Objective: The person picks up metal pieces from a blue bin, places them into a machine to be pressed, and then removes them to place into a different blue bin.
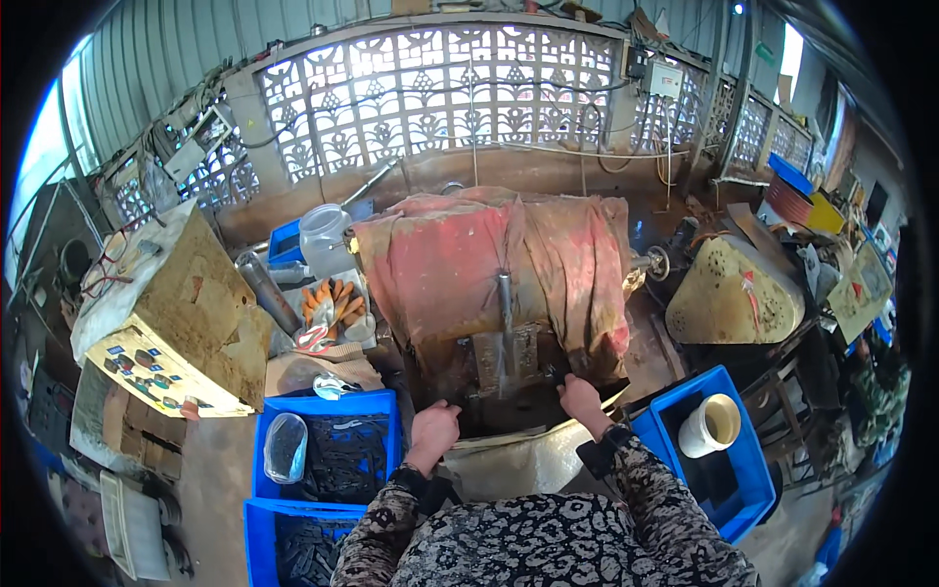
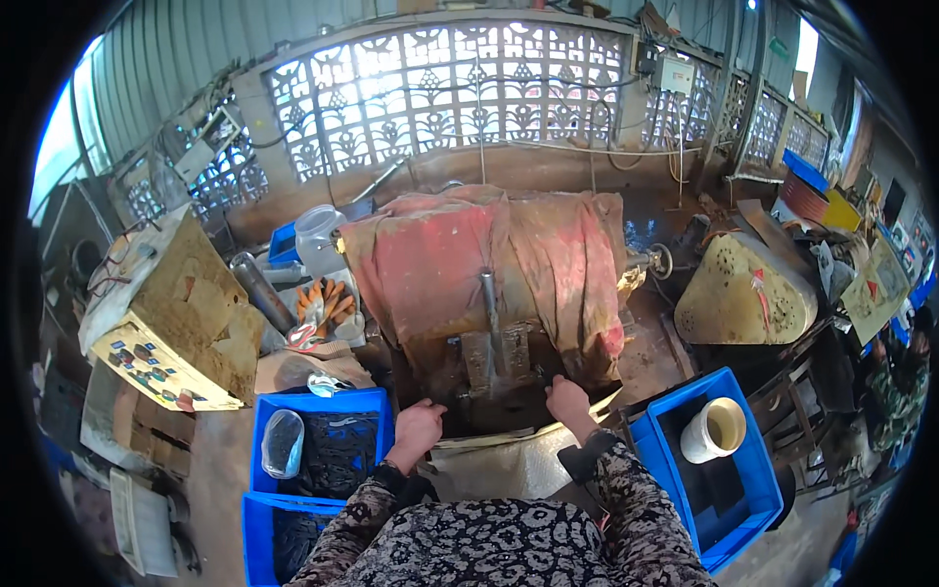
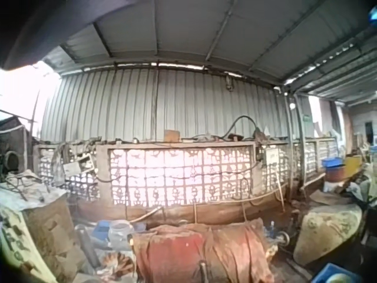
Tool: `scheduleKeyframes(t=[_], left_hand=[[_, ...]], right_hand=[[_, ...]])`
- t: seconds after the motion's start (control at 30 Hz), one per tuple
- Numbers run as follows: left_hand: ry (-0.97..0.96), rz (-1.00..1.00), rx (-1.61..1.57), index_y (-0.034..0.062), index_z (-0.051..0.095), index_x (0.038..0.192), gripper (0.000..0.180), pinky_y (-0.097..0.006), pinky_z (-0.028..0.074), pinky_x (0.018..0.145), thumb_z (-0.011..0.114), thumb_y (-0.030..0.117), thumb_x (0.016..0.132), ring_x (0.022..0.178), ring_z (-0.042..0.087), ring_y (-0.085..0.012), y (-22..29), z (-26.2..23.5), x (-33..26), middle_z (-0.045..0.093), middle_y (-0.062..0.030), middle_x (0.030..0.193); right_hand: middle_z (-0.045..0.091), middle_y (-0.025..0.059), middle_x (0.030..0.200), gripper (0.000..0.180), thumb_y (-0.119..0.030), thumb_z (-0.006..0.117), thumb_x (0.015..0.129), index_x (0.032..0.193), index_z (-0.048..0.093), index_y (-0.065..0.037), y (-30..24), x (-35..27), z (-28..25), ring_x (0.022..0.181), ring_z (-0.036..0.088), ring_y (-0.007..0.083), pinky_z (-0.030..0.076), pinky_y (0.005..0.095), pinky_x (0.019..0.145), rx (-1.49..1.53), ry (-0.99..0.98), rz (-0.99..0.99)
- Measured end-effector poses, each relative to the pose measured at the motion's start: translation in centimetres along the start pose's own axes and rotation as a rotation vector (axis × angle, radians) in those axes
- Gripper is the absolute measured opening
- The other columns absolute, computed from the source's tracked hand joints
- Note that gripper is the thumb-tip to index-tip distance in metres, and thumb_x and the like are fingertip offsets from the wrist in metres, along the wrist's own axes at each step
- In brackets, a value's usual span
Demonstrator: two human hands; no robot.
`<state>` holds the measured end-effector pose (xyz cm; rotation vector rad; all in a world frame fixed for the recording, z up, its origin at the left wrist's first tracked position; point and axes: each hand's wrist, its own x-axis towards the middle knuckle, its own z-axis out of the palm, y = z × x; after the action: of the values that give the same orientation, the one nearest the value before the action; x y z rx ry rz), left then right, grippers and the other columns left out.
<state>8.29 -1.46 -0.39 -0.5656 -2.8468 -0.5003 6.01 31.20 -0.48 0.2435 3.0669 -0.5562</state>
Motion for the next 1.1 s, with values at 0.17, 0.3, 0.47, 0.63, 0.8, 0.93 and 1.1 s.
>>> scheduleKeyframes(t=[0.17,0.3,0.47,0.63,0.8,0.93,1.1], left_hand=[[-0.012,-0.031,0.018,0.0150,0.074,0.091,0.020,-0.040,0.055,0.071,0.058,0.015,0.078,0.082,0.066,-0.0285,0.2,0.0,-0.2,0.067,-0.0102,0.090],[0.009,-0.058,0.024,0.0150,0.074,0.092,0.021,-0.040,0.055,0.073,0.059,0.014,0.078,0.083,0.067,-0.0291,0.3,0.0,0.0,0.068,-0.0109,0.092],[-0.005,-0.087,0.023,0.0147,0.074,0.093,0.020,-0.040,0.055,0.074,0.060,0.014,0.079,0.084,0.066,-0.0295,0.5,-0.6,0.3,0.068,-0.0104,0.094],[0.017,-0.110,0.020,0.0148,0.074,0.094,0.020,-0.040,0.055,0.075,0.061,0.015,0.079,0.086,0.066,-0.0295,0.9,-0.9,0.4,0.067,-0.0094,0.095],[0.001,-0.116,0.017,0.0149,0.074,0.094,0.020,-0.040,0.054,0.075,0.061,0.015,0.079,0.087,0.065,-0.0292,0.9,-0.9,0.5,0.067,-0.0096,0.094],[-0.005,-0.123,0.020,0.0147,0.074,0.094,0.020,-0.040,0.054,0.075,0.061,0.015,0.079,0.087,0.065,-0.0291,0.8,-0.8,0.6,0.067,-0.0094,0.094],[0.003,-0.126,0.028,0.0151,0.074,0.093,0.019,-0.040,0.054,0.075,0.061,0.014,0.079,0.086,0.065,-0.0290,0.7,-0.6,0.5,0.067,-0.0086,0.094]], right_hand=[[0.067,0.0221,0.090,0.026,-0.027,0.059,0.090,0.096,0.057,-0.002,-0.3,-0.5,-0.4,0.088,0.066,0.0409,0.053,0.0517,0.076,0.029,-0.021,-0.012],[0.068,0.0205,0.090,0.026,-0.028,0.057,0.091,0.098,0.057,-0.003,-0.5,-0.7,-0.4,0.087,0.067,0.0397,0.053,0.0510,0.075,0.025,-0.040,-0.025],[0.068,0.0206,0.085,0.025,-0.028,0.059,0.090,0.096,0.056,-0.003,-0.7,-0.9,-0.5,0.083,0.067,0.0404,0.053,0.0521,0.072,0.067,0.002,-0.060],[0.068,0.0206,0.085,0.026,-0.028,0.058,0.091,0.098,0.056,-0.003,-0.7,-1.0,-0.5,0.083,0.067,0.0401,0.053,0.0513,0.072,0.053,0.016,-0.091],[0.068,0.0205,0.085,0.026,-0.028,0.057,0.091,0.098,0.055,-0.003,-0.7,-0.8,-0.4,0.083,0.067,0.0400,0.053,0.0513,0.072,0.041,-0.002,-0.087],[0.068,0.0204,0.085,0.026,-0.027,0.056,0.091,0.098,0.055,-0.003,-0.6,-0.7,-0.3,0.083,0.067,0.0398,0.053,0.0510,0.072,0.039,-0.005,-0.089],[0.068,0.0200,0.085,0.025,-0.027,0.056,0.091,0.098,0.055,-0.002,-0.7,-0.9,-0.5,0.083,0.067,0.0396,0.053,0.0505,0.071,0.029,0.003,-0.110]])
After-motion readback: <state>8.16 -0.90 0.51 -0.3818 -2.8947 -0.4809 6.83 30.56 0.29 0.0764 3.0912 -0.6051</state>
